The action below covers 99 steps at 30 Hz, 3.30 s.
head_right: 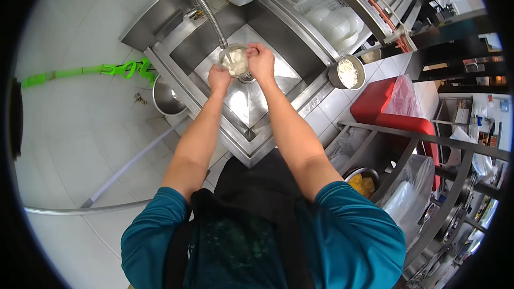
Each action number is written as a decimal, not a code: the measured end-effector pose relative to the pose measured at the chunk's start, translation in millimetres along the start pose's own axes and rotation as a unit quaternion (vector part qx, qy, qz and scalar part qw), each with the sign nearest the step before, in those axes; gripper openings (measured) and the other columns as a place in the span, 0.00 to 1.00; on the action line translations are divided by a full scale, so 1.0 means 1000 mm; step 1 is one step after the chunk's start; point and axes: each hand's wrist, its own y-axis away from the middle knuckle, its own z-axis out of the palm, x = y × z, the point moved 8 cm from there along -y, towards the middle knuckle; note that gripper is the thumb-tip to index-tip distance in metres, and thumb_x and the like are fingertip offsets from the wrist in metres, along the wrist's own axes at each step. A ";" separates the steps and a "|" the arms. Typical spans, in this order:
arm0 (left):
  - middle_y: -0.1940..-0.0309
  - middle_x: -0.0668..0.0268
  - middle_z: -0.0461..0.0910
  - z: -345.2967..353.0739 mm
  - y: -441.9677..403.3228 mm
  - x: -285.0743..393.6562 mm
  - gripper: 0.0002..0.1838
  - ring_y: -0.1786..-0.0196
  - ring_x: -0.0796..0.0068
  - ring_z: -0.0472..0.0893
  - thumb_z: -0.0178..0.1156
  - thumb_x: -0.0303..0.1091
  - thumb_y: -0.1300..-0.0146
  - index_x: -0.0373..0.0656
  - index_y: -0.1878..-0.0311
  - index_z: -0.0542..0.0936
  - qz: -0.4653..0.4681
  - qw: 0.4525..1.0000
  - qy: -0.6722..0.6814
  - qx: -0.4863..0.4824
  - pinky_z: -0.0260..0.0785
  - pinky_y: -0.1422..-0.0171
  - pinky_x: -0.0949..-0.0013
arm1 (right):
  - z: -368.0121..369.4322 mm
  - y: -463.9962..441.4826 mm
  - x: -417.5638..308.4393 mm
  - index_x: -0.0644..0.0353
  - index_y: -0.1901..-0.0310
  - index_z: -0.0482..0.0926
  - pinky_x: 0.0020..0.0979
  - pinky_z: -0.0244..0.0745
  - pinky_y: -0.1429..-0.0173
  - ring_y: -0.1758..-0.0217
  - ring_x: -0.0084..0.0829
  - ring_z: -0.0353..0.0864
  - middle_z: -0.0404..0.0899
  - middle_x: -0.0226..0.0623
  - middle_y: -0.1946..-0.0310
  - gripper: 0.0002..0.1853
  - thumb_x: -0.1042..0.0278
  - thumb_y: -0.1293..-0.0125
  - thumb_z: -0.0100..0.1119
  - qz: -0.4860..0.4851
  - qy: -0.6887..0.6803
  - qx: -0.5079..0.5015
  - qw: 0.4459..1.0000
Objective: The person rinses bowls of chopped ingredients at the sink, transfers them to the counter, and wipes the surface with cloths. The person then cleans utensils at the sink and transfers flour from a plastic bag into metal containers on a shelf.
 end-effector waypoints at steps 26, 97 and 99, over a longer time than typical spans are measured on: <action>0.66 0.37 0.80 -0.031 0.044 0.050 0.10 0.57 0.38 0.81 0.56 0.31 0.43 0.31 0.67 0.76 0.108 0.986 -0.127 0.010 0.72 0.47 0.51 | 0.023 0.028 -0.014 0.60 0.48 0.82 0.42 0.73 0.38 0.44 0.50 0.79 0.79 0.52 0.46 0.16 0.69 0.35 0.51 -0.120 0.269 -0.134 0.946; 0.77 0.56 0.75 -0.033 0.053 -0.042 0.10 0.75 0.65 0.76 0.55 0.25 0.42 0.37 0.76 0.66 -0.086 0.967 0.191 0.147 0.68 0.72 0.60 | 0.017 0.018 0.101 0.68 0.47 0.80 0.31 0.78 0.64 0.71 0.30 0.83 0.85 0.44 0.68 0.28 0.46 0.25 0.47 0.183 0.023 -0.120 0.975; 0.75 0.56 0.75 -0.036 0.073 -0.027 0.10 0.72 0.66 0.78 0.54 0.22 0.41 0.37 0.77 0.66 -0.094 0.961 0.222 0.134 0.76 0.68 0.60 | 0.005 0.012 0.115 0.67 0.48 0.81 0.32 0.78 0.61 0.69 0.30 0.84 0.85 0.43 0.68 0.26 0.48 0.26 0.48 0.167 0.034 -0.087 0.982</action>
